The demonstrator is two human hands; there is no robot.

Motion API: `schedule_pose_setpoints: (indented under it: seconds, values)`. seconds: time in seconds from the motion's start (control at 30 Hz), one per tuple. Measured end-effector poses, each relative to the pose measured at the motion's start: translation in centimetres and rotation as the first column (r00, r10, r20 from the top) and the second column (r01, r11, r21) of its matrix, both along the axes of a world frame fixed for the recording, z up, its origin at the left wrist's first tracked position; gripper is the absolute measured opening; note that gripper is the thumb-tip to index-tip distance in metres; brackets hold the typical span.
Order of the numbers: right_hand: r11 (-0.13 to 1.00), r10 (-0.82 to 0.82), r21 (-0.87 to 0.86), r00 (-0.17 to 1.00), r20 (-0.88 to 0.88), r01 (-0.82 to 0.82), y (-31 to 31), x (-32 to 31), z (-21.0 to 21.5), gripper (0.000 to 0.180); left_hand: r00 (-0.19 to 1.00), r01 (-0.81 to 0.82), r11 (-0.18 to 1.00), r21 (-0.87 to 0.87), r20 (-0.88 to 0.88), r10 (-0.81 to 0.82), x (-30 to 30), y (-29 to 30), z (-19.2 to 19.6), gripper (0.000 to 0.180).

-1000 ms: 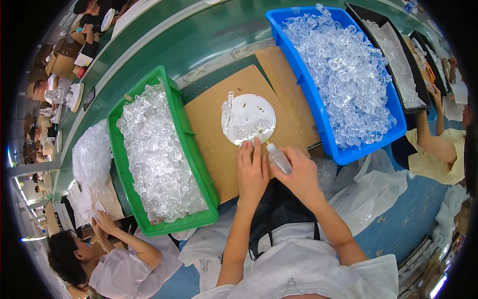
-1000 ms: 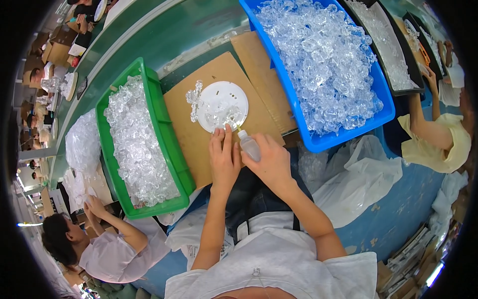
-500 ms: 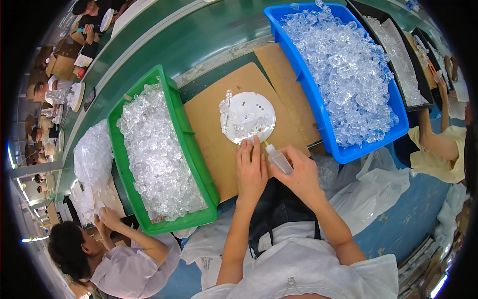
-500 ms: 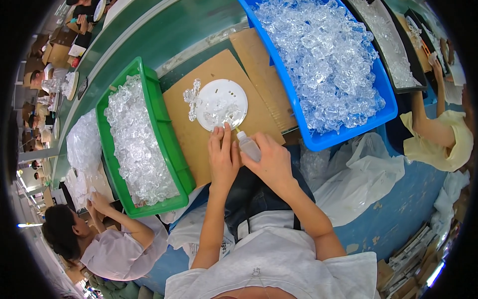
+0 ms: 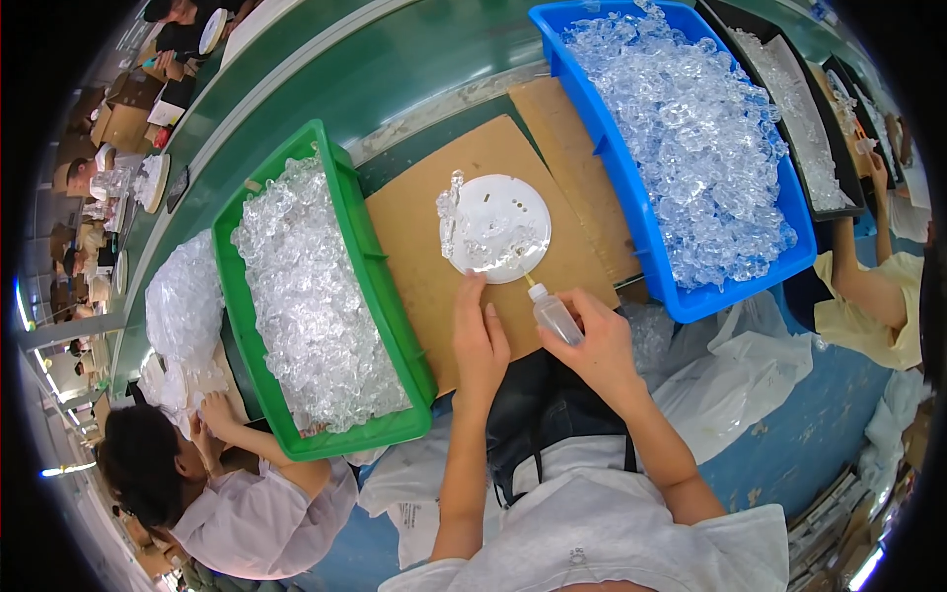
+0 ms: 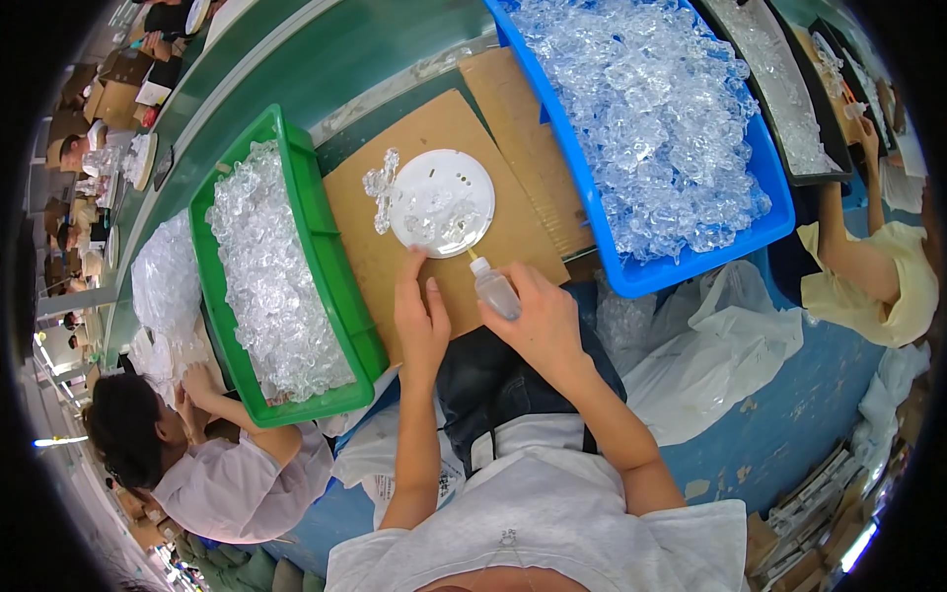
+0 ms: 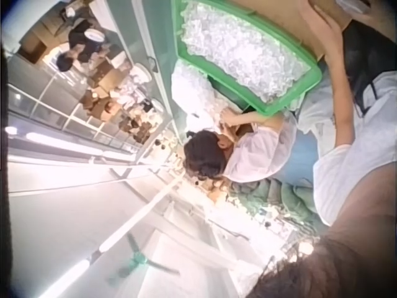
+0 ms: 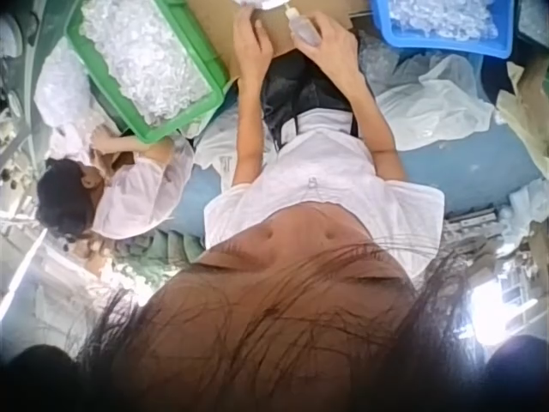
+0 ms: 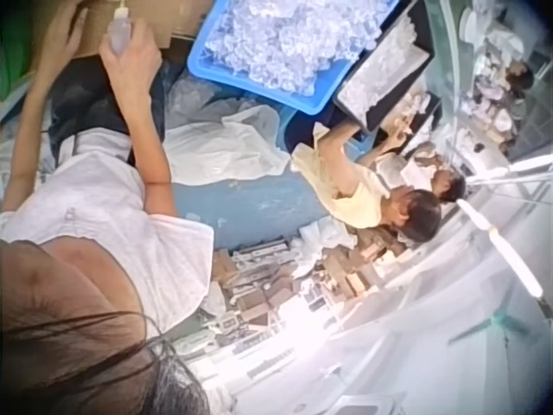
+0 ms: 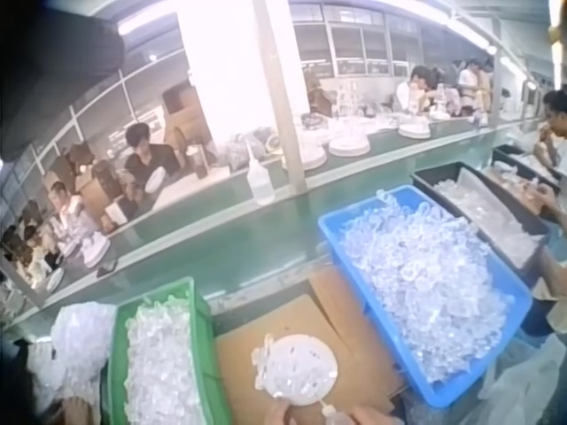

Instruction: Assembling decorative light fixture components by gluing crystal-like pieces onto a circular base on a production line.

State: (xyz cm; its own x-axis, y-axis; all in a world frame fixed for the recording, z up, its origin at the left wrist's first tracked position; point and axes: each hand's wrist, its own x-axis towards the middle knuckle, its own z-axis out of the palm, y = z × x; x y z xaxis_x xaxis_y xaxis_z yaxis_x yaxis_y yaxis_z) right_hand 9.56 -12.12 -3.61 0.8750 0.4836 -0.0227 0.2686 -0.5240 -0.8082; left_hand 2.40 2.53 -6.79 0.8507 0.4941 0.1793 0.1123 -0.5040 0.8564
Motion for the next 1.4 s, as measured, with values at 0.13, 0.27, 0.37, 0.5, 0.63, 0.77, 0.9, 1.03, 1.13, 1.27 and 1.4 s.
schedule_pose_setpoints:
  seconds: [0.13, 0.27, 0.37, 0.5, 0.63, 0.77, 0.9, 1.03, 1.13, 1.27, 1.4]
  values:
    - [1.0, 0.002, -0.001, 1.0, -0.005, -0.002, 0.0, 0.1, 0.1, 0.033, 0.997, -0.044, 0.951, 0.308, -0.041, 0.059, 0.0, 0.2, -0.1, 0.039]
    - [1.0, 0.007, -0.014, 1.0, -0.006, -0.007, 0.0, 0.1, 0.3, 0.032, 0.994, -0.011, 0.931, 0.364, -0.093, 0.048, -0.2, 0.2, -0.3, 0.04]
    - [1.0, 0.004, 0.01, 0.999, -0.048, -0.004, -0.3, 0.1, 0.1, 0.033, 0.994, 0.007, 0.926, 0.377, -0.108, 0.037, -0.4, 0.3, -0.2, 0.042]
    - [0.994, -0.091, 0.05, 0.986, -0.137, 0.098, -1.1, 0.2, 0.4, 0.035, 0.993, 0.053, 0.923, 0.381, -0.114, -0.01, -0.3, -1.0, -0.2, 0.045]
    - [0.982, -0.137, 0.115, 0.986, -0.098, 0.148, -1.7, 0.0, 0.9, 0.035, 0.987, 0.136, 0.934, 0.332, -0.124, -0.099, -0.1, -2.9, -0.1, 0.057]
    - [0.989, -0.105, 0.092, 0.989, -0.1, 0.115, -1.7, -0.4, 0.1, 0.034, 0.981, 0.184, 0.928, 0.324, -0.125, -0.151, 0.0, -3.1, -0.1, 0.057]
    - [0.997, -0.064, 0.035, 0.997, -0.042, 0.065, -1.4, -0.1, 0.0, 0.034, 0.987, 0.148, 0.985, 0.085, -0.077, -0.142, -0.1, -2.1, 0.3, 0.053]
    - [0.999, -0.045, -0.005, 0.998, -0.032, 0.045, -1.3, 0.1, 0.4, 0.033, 0.997, 0.053, 0.972, 0.231, -0.071, -0.037, 0.5, -1.0, 0.0, 0.049]
    - [0.999, -0.05, -0.007, 0.998, -0.044, 0.05, -1.4, 0.1, 0.5, 0.032, 0.992, 0.082, 0.889, 0.45, -0.124, -0.028, 0.8, -0.5, 0.6, 0.046]
    - [0.999, -0.045, -0.013, 0.998, -0.031, 0.044, -1.2, -0.1, 0.6, 0.032, 0.992, 0.059, 0.931, 0.36, -0.123, -0.015, 0.6, 0.5, -0.2, 0.043]
    - [0.999, -0.037, -0.018, 0.998, -0.048, 0.036, -1.2, -0.3, 0.5, 0.032, 0.981, 0.111, 0.899, 0.424, -0.191, -0.031, 0.5, 0.8, -0.2, 0.041]
